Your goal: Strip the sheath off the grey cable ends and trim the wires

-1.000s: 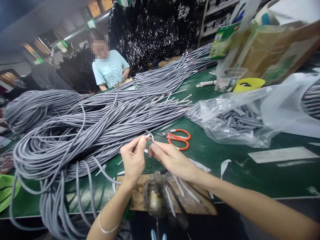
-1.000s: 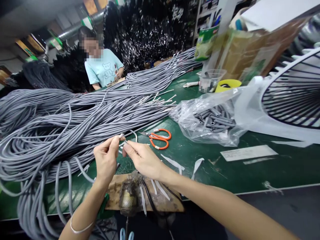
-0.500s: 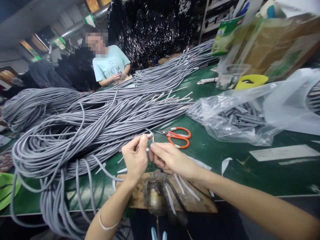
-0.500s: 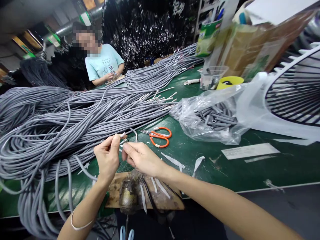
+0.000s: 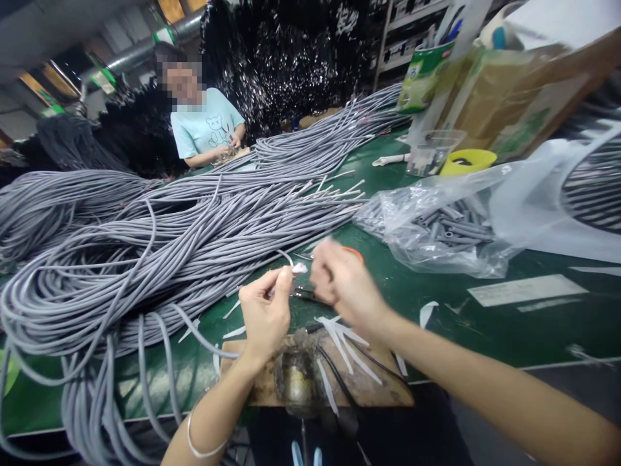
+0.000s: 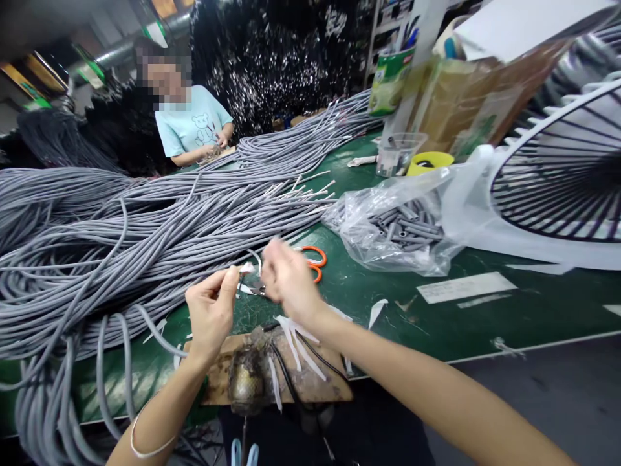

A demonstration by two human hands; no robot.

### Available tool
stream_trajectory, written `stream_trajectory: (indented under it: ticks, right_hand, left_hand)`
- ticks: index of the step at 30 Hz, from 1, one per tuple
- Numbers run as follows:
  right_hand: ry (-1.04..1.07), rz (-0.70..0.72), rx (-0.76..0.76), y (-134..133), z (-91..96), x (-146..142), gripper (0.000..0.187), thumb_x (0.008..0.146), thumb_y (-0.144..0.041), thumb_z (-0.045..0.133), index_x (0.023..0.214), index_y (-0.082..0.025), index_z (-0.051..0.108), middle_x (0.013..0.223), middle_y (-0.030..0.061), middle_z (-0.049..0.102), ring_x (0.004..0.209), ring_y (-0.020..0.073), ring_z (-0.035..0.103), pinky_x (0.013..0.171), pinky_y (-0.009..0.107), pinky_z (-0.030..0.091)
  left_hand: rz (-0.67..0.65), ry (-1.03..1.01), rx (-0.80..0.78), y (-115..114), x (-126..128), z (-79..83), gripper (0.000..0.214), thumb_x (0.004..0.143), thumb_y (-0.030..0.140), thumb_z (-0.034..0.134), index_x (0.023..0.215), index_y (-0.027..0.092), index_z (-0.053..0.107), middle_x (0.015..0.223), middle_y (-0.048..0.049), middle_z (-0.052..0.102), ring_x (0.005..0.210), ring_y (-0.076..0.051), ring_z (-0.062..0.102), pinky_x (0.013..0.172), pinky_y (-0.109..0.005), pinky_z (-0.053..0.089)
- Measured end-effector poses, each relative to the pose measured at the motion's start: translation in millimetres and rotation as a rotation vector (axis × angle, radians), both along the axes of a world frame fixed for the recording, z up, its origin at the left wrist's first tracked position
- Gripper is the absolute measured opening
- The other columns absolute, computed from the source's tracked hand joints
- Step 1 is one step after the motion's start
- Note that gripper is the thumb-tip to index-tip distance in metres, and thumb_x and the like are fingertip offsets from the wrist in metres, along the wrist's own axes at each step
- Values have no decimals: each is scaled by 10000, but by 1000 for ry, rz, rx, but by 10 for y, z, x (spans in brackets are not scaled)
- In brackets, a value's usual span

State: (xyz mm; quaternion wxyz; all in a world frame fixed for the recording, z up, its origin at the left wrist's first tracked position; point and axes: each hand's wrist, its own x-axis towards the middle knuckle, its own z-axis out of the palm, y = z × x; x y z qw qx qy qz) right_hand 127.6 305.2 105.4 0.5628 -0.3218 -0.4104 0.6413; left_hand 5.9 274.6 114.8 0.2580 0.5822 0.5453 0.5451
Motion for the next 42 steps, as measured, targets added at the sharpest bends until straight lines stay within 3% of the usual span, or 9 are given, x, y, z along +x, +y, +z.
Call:
stream_trajectory:
  ticks: [4, 11, 17, 20, 23, 28, 31, 35, 42]
  right_hand:
    - [-184, -308, 265, 101, 110, 184, 361, 832, -511, 507, 668, -209, 397, 531, -75, 349, 390, 45, 244, 346, 176, 200]
    - [-759, -241, 871, -11, 55, 107, 135, 832, -230, 540, 870, -188, 662, 831, 51, 648, 697, 125, 566, 643, 240, 439]
    - [-582, 45, 444, 92, 181, 220, 289, 739, -254, 548, 470, -150, 535, 462, -23, 444, 435, 61, 357, 435, 217, 264]
    - [-382, 359, 67, 124, 198, 230, 247, 661, -310, 562, 482, -145, 523, 394, -57, 382, 340, 24, 186, 367, 211, 118]
    - [-259, 535, -46, 93, 164, 168, 213, 630, -338, 567, 554, -139, 566, 396, -47, 435, 312, 16, 141, 353, 214, 94]
    - [-523, 22, 495, -37, 169, 146, 224, 762, -288, 542, 600, -154, 619, 514, 8, 513, 459, 85, 386, 452, 235, 294]
    - [-707, -201, 792, -38, 186, 224, 236, 803, -219, 517, 604, -167, 633, 570, 23, 542, 530, 105, 455, 513, 241, 339]
    - [-765, -225, 643, 96, 153, 306, 216, 789, -207, 536, 595, -163, 618, 583, 8, 553, 521, 98, 457, 518, 235, 344]
    - [-810, -253, 591, 170, 101, 270, 200, 786, -213, 535, 622, -152, 633, 608, 17, 587, 538, 104, 484, 532, 234, 353]
  left_hand:
    - [-50, -129, -79, 25, -46, -10, 396, 794, 459, 558, 572, 131, 557, 470, 62, 243, 430, -54, 178, 403, -214, 177]
    - [-219, -204, -186, 64, -124, 8, 442, 781, 485, 574, 521, 147, 460, 477, 69, 217, 436, -49, 161, 400, -214, 140]
    - [-364, -47, -288, 45, -242, 172, 293, 769, 366, 589, 644, 116, 676, 491, 21, 418, 478, -76, 338, 449, -209, 282]
    - [-524, 83, -208, 40, -308, 215, 245, 777, 333, 606, 708, 134, 732, 581, -36, 559, 523, -98, 435, 479, -217, 345]
    - [-618, -23, -100, 57, -330, 167, 250, 767, 368, 635, 714, 147, 740, 623, -61, 599, 509, -101, 459, 459, -219, 355]
    - [-244, -18, 15, 112, -246, 33, 227, 802, 327, 599, 770, 145, 730, 545, -6, 518, 475, -88, 418, 452, -206, 334]
    - [-312, 312, 43, 115, -205, 31, 187, 799, 273, 600, 736, 157, 734, 591, -19, 577, 529, -102, 461, 510, -212, 355]
    - [-570, 451, -120, 82, -254, 108, 260, 849, 316, 535, 805, 158, 737, 557, -4, 556, 506, -100, 422, 495, -212, 325]
    - [-395, 28, -114, 129, -371, 155, 355, 815, 372, 556, 1002, 100, 686, 663, -37, 598, 543, -104, 468, 517, -209, 408]
